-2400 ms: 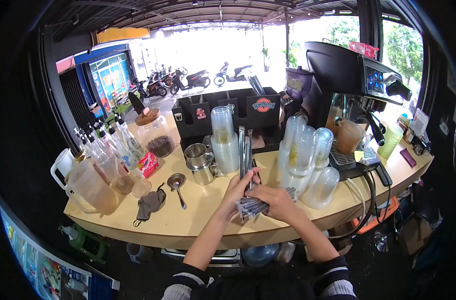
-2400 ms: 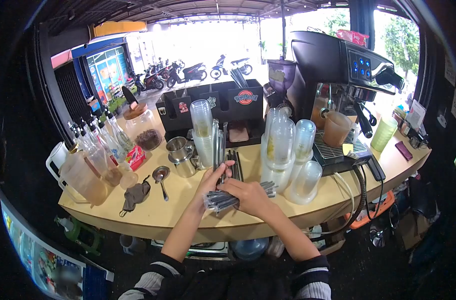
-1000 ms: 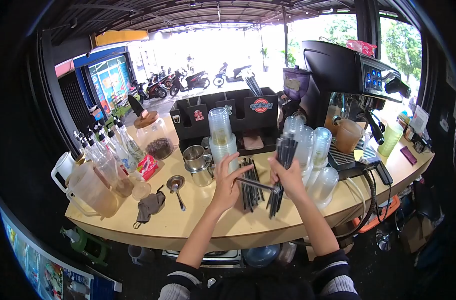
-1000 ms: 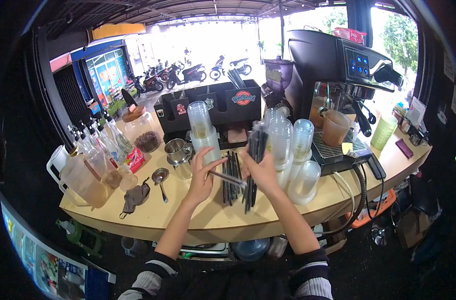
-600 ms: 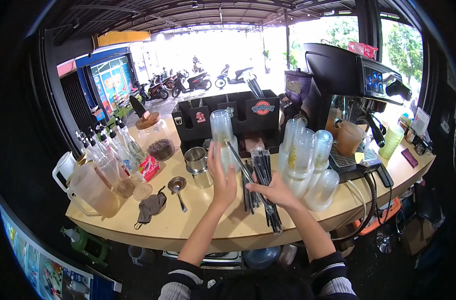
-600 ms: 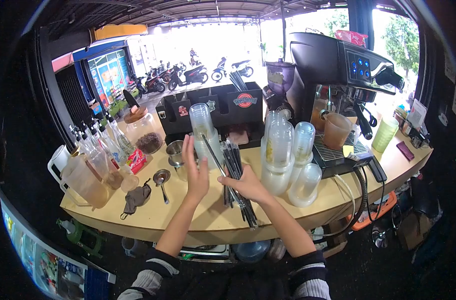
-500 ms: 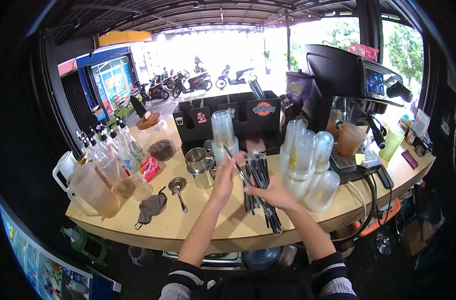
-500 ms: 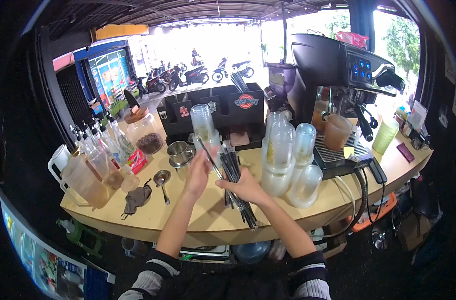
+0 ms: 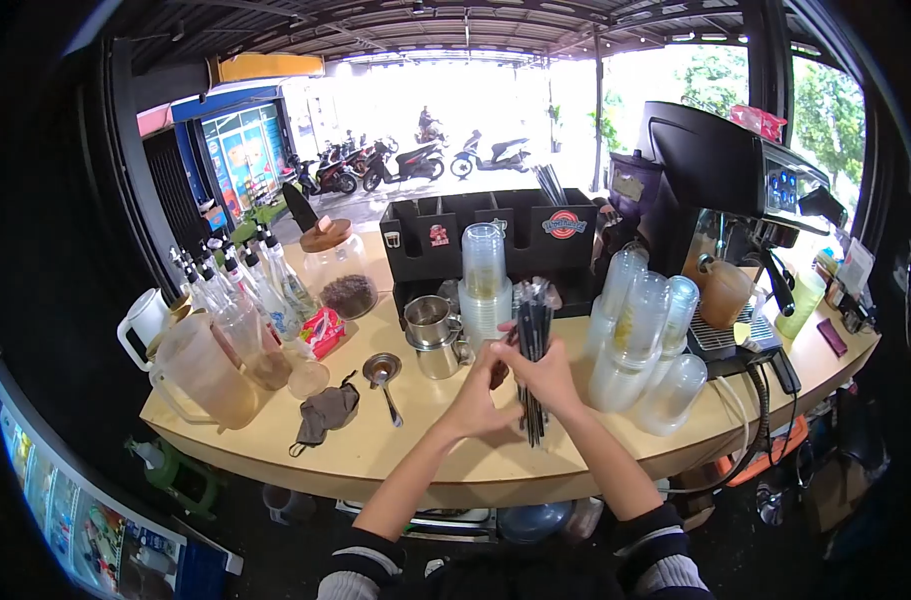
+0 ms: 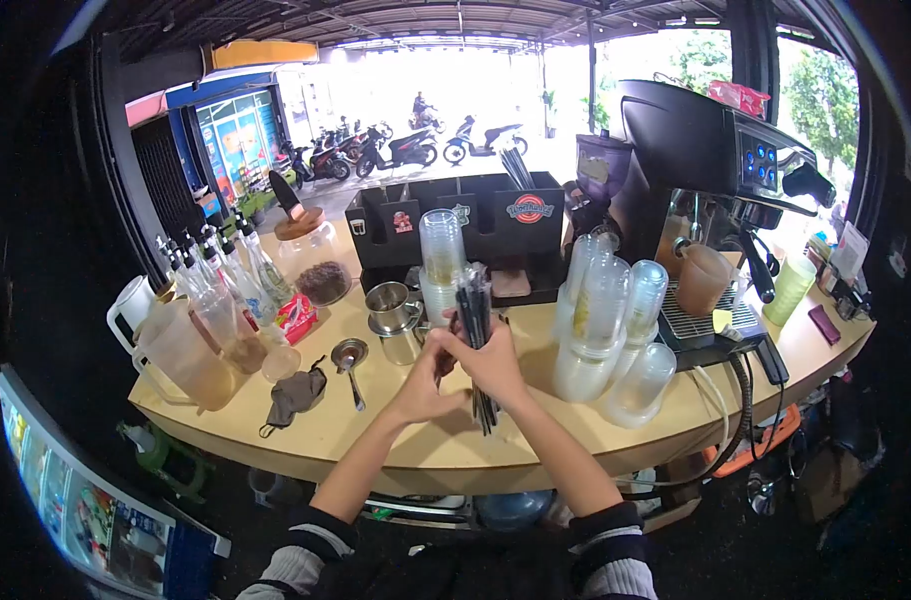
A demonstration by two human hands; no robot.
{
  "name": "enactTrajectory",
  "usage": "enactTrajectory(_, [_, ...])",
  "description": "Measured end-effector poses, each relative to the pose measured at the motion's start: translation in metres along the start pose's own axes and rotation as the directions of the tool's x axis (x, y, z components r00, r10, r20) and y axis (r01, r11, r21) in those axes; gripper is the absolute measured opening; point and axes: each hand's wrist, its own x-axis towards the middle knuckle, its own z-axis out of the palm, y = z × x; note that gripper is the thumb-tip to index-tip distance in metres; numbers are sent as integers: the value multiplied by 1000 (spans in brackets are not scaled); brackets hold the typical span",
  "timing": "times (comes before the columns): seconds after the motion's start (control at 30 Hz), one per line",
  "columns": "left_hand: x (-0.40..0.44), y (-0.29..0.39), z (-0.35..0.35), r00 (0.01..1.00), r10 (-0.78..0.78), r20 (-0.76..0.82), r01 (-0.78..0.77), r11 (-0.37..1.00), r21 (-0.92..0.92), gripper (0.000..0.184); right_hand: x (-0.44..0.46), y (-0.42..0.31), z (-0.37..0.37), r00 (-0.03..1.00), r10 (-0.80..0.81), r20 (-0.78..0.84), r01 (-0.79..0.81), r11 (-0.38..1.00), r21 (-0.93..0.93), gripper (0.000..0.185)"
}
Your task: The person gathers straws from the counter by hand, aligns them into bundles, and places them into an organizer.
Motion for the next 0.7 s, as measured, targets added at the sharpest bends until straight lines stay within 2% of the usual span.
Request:
enactTrajectory(0.03, [-3,-11,-3,995,-81,62,85,994,-62,95,-2,-5,9,1000,1,-26,-2,1000,-20,22])
enactTrajectory(0.07, [-8,-15,-4,995,-81,65,85,995,-60,95,-1,3,12,1000,0,-28,-1,1000,-18,22])
enactTrajectory(0.13, [-12,-11,-4,997,-81,6,81,989,-124,88,1,19,18,988,153,-4,-153,988,-33,22])
enactTrajectory(0.17, [-15,-24,-6,993,-111,-50,107,991,-86,88,0,24,22,987,158,-6,-158,987,-25,22])
enactTrajectory(0.2, [-15,-29,-11,993,-111,-42,107,990,-89,88,0,30,28,987,157,-14,-158,987,-25,22])
enactTrajectory(0.27, [-16,-38,-19,977,-203,-67,208,975,79,83,2,44,39,996,36,-80,-42,996,-73,21])
enactTrajectory(0.3, [-16,-47,-20,994,-15,-112,31,989,146,64,3,42,43,994,33,-101,-42,995,-89,22])
enactTrajectory(0.33, [-19,-57,-21,994,-14,-107,29,990,136,64,5,43,46,993,34,-109,-45,994,-97,22])
enactTrajectory(0.37, [-22,-66,-21,987,-110,-114,111,994,3,50,7,45,48,997,2,-80,-13,990,-139,25])
enactTrajectory(0.43, [-21,-61,-24,973,-207,-100,192,972,-138,36,10,43,50,998,-26,-56,16,982,-186,30])
enactTrajectory(0.5, [-19,-50,-27,930,-357,-93,344,930,-131,18,20,34,46,992,-126,26,127,922,-367,48])
enactTrajectory(0.53, [-17,-46,-27,933,-351,-83,337,931,-139,18,26,14,48,992,-128,19,126,917,-378,48])
enactTrajectory(0.6, [-13,-42,-27,908,-414,-67,403,906,-132,16,36,-34,51,860,-506,68,447,683,-577,59])
enactTrajectory(0.67, [-12,-49,-28,939,-342,-35,337,936,-104,17,44,-41,53,856,-506,104,468,675,-570,54])
enactTrajectory(0.7, [-12,-48,-28,938,-346,-11,344,936,-77,17,50,-36,53,821,-521,234,543,584,-604,45])
